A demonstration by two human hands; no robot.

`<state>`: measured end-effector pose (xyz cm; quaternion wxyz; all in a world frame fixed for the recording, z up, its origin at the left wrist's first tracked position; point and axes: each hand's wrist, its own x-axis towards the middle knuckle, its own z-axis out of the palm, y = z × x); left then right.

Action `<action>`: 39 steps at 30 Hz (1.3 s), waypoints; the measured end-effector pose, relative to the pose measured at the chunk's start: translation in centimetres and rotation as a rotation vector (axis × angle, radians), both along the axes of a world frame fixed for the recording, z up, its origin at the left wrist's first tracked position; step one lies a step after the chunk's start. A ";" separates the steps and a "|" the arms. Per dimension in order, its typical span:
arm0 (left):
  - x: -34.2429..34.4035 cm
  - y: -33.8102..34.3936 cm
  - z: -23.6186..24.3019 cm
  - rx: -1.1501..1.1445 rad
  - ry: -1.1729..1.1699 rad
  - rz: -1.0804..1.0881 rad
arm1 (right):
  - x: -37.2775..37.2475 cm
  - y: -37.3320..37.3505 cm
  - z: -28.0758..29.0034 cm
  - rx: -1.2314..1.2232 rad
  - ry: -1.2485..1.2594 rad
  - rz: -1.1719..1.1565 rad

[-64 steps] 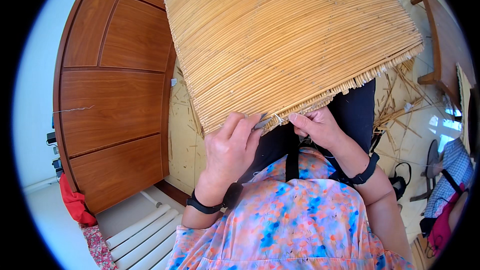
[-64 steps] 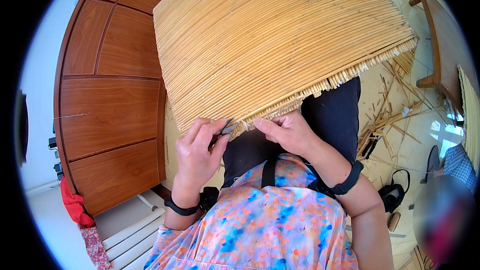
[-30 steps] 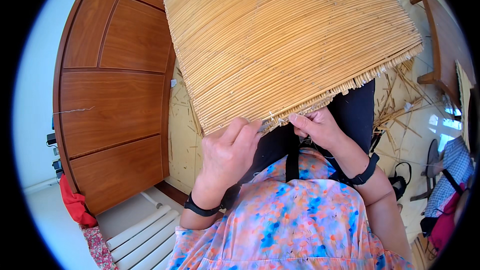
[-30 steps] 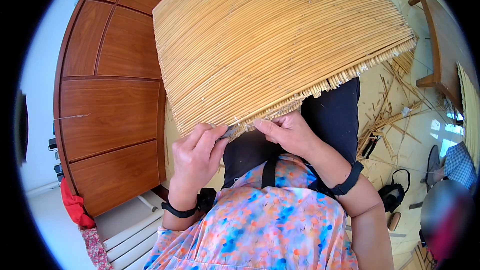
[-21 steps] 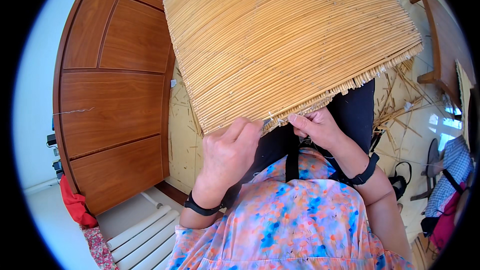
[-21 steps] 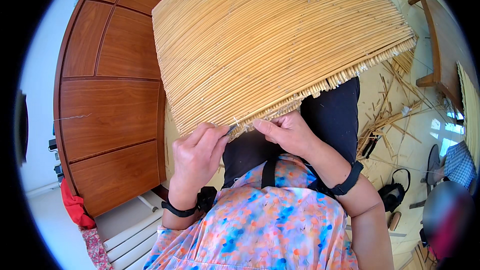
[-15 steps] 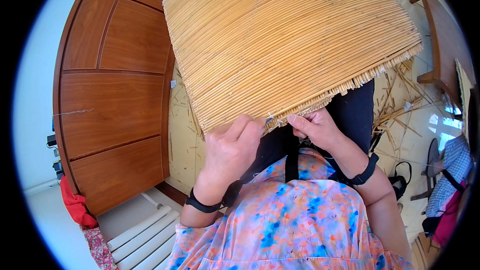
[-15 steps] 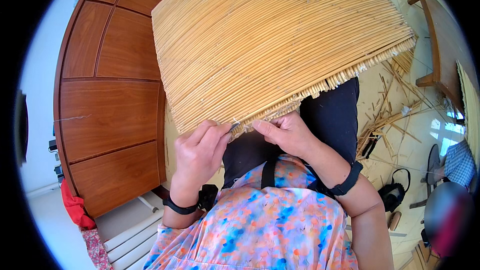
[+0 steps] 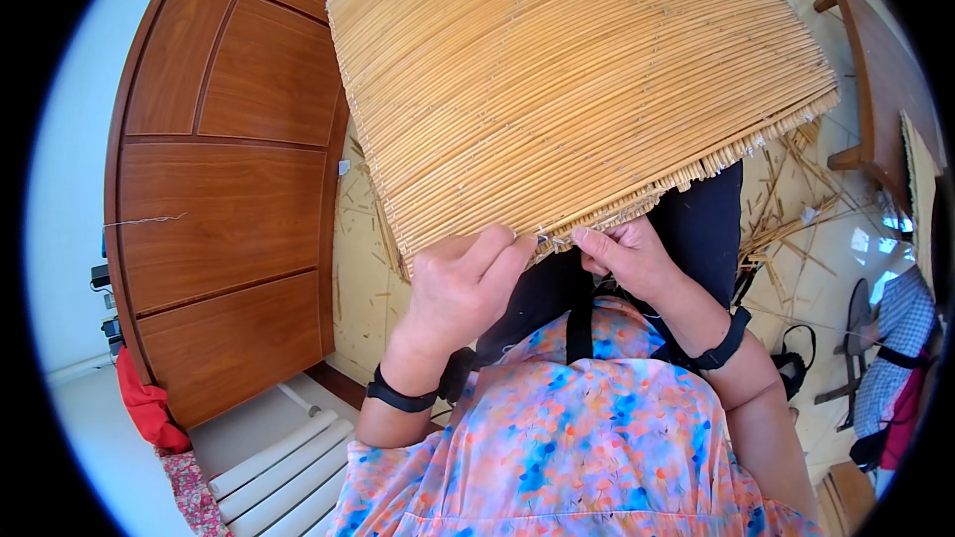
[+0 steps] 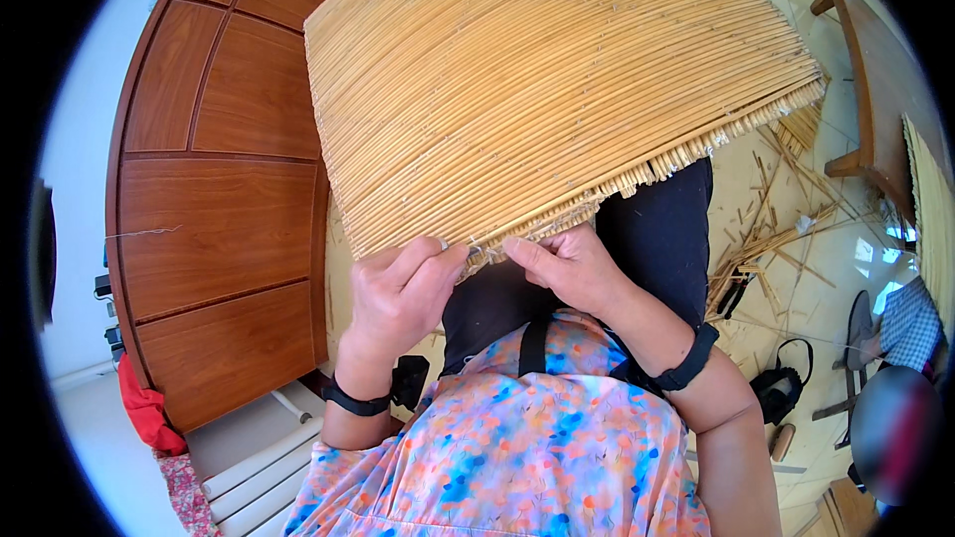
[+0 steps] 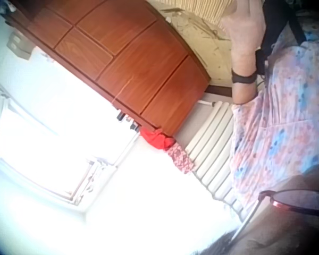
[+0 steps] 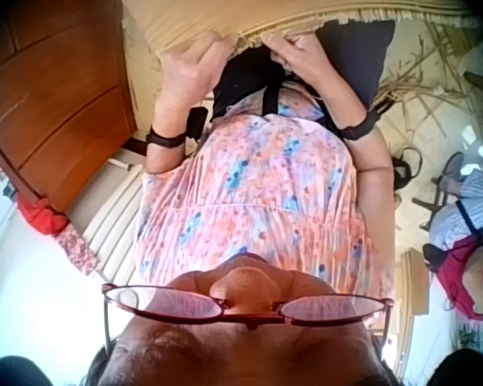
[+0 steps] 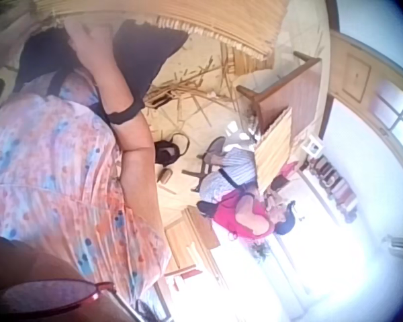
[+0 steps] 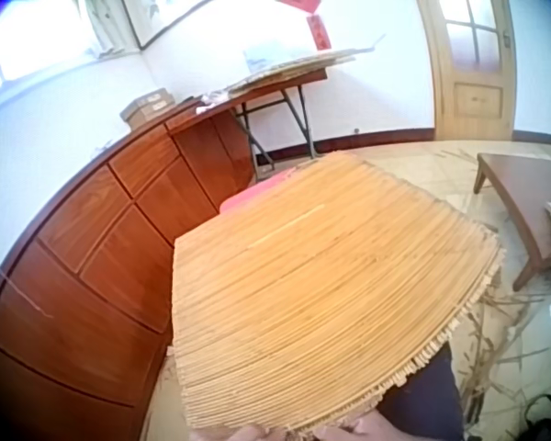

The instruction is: The person weaves together lengths of straw to create a panel using a needle and white string.

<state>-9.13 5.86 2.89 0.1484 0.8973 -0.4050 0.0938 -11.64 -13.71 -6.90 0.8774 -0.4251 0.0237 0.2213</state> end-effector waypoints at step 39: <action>-3.6 8.4 -0.5 -0.380 0.136 0.566 | -2.4 -3.4 5.5 -1.050 -1.084 -0.230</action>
